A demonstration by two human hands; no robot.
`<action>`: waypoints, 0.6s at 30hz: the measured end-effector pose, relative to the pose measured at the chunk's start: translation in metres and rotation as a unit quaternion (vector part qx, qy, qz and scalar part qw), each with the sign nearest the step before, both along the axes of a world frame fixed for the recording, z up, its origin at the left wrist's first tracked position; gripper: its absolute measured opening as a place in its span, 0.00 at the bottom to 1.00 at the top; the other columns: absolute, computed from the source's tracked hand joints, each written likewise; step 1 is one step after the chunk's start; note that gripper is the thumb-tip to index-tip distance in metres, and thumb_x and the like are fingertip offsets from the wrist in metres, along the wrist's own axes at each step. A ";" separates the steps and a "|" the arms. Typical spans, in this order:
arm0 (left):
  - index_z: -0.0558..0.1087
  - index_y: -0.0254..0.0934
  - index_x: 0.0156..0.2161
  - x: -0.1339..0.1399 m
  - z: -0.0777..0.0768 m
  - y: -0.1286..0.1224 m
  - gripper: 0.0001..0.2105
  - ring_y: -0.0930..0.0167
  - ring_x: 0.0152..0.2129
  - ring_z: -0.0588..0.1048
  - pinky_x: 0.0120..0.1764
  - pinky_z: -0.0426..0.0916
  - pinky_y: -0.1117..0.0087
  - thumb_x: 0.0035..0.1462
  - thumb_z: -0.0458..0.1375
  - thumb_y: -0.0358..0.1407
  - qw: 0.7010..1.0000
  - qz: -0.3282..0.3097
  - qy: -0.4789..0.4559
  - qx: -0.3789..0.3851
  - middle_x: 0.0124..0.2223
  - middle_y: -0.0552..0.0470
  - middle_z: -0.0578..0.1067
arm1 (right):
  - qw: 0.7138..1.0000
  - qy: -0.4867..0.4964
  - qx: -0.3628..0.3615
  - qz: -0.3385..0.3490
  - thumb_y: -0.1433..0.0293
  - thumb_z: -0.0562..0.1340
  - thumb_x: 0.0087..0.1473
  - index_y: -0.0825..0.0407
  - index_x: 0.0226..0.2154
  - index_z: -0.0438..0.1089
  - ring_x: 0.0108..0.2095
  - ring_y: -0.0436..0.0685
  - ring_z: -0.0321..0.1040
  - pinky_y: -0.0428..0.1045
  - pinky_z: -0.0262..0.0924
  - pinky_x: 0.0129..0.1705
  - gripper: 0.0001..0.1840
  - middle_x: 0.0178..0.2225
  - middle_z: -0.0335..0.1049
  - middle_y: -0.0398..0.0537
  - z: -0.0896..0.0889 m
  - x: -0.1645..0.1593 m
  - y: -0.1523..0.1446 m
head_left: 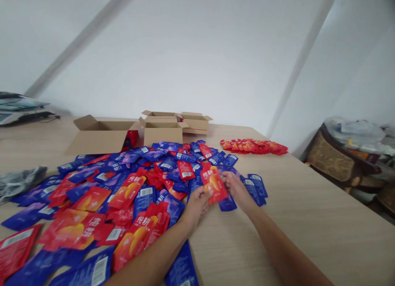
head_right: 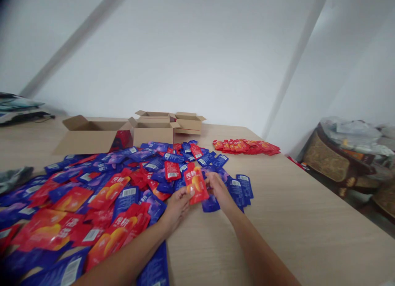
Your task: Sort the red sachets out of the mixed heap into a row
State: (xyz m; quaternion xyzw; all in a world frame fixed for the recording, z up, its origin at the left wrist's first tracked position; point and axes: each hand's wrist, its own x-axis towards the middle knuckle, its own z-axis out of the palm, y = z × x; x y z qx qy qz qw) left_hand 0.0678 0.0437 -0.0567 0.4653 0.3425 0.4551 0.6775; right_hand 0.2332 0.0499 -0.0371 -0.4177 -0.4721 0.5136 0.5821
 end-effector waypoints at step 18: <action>0.62 0.38 0.22 0.000 -0.011 0.010 0.25 0.82 0.04 0.48 0.09 0.44 0.79 0.40 0.58 0.60 0.999 0.008 0.047 0.011 0.08 0.66 0.54 | 0.988 -0.135 0.028 0.064 0.53 0.58 0.52 0.44 0.25 0.64 0.14 0.50 0.55 0.47 0.50 0.17 0.14 0.15 0.63 0.40 -0.013 -0.034 -0.012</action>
